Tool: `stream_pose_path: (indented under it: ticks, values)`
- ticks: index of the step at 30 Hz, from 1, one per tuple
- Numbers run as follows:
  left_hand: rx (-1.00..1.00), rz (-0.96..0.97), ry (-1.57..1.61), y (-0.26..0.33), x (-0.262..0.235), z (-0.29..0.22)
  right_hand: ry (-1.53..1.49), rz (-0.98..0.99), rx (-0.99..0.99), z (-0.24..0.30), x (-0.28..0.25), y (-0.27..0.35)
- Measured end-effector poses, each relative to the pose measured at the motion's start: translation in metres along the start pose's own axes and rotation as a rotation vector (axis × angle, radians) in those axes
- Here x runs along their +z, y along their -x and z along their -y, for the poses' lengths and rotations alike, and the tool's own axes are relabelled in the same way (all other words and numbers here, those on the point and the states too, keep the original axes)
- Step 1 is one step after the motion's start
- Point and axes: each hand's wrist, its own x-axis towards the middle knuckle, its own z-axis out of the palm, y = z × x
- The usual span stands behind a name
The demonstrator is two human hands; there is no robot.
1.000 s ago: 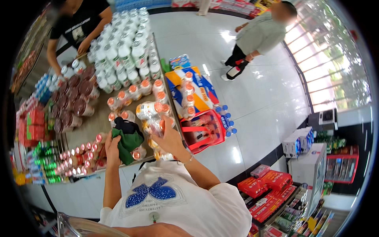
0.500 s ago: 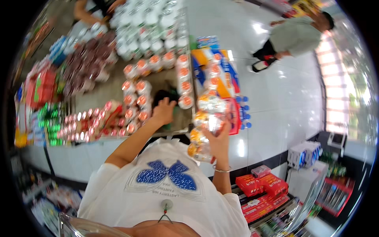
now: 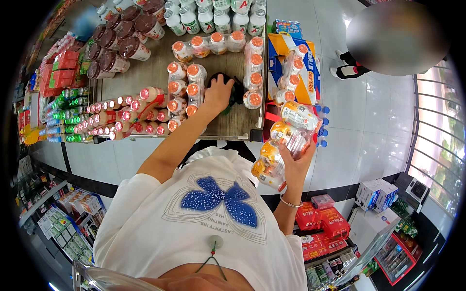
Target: The person organizes various packs of yogurt, water, and juice bottles on a store shelf, picking up individual items and clusters and repositioning them.
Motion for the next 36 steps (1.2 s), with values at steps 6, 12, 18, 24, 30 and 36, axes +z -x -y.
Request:
stream_pose_path:
  ticks: [6,12,18,24,30,36]
  values:
    - [0.174,0.273,0.196,0.064,0.002,-0.005,0.015,0.097,-0.033,0.01,0.027,-0.011]
    - [0.052,0.078,0.782,0.12,-0.089,0.016,0.443,0.189,-0.22,0.037,0.099,-0.044]
    - [0.106,0.341,1.132,0.187,-0.139,0.07,0.872,0.318,-0.29,0.028,0.18,-0.086]
    - [-0.115,0.185,1.196,0.219,-0.116,0.08,0.945,0.266,-0.28,-0.023,0.212,-0.107]
    - [-0.17,0.107,1.209,0.225,-0.125,0.09,0.994,0.228,-0.311,-0.017,0.224,-0.085]
    - [-0.232,0.034,1.231,0.229,-0.125,0.102,0.928,0.222,-0.723,-0.012,0.238,-0.05]
